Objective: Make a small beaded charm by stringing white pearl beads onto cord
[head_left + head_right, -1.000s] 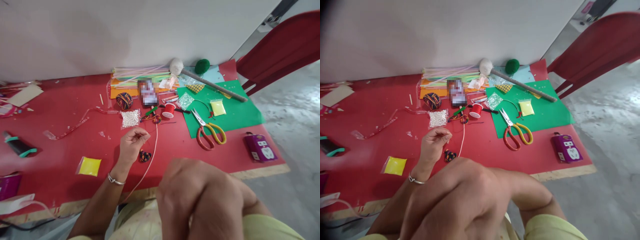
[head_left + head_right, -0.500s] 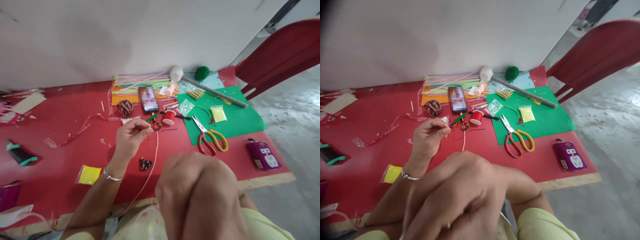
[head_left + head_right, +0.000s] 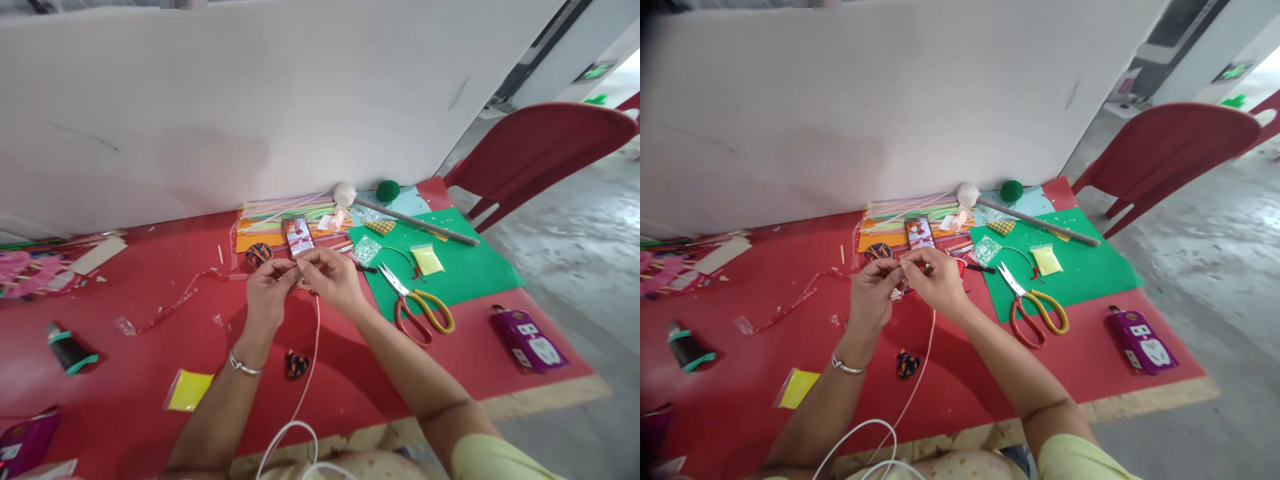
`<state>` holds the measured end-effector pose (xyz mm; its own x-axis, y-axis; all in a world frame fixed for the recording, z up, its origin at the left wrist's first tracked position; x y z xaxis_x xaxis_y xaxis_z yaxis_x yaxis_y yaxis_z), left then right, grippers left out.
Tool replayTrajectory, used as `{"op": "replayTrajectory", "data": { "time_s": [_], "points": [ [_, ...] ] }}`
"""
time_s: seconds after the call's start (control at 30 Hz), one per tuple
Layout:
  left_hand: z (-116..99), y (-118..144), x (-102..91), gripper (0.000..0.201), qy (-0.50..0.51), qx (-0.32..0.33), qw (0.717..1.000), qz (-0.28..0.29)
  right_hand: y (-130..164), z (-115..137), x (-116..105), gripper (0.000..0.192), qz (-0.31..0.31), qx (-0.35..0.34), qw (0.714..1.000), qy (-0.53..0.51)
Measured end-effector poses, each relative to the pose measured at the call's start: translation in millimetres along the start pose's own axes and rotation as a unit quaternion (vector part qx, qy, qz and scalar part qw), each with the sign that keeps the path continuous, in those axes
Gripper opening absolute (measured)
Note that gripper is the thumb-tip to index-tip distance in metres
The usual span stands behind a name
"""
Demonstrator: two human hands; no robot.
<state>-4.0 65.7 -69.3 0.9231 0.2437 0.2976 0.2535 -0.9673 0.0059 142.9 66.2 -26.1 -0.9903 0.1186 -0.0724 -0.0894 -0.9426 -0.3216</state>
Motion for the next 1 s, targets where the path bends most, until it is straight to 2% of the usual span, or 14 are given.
{"op": "replayTrajectory", "data": {
  "time_s": [0.2, 1.0],
  "points": [
    [7.4, -3.3, 1.7, 0.024, 0.013, -0.011, 1.000, 0.016, 0.7, -2.4, 0.8, 0.016, -0.013, -0.007, 1.000, -0.002],
    [10.2, -2.4, -0.2, 0.024, 0.048, -0.013, 0.999, 0.018, 4.1, 1.4, 0.6, 0.013, -0.024, -0.013, 0.999, 0.023]
  ]
}}
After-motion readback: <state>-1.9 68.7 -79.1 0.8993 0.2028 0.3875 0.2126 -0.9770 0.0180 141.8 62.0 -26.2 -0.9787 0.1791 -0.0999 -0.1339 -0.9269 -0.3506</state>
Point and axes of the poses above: each hand's wrist, its own y-axis away from the middle knuckle, its own x-axis out of the palm, z = x × y, the point moved 7 cm from there along -y, towards the middle knuckle, and after that the axes turned 8 degrees about -z, right-handed, at the moved point
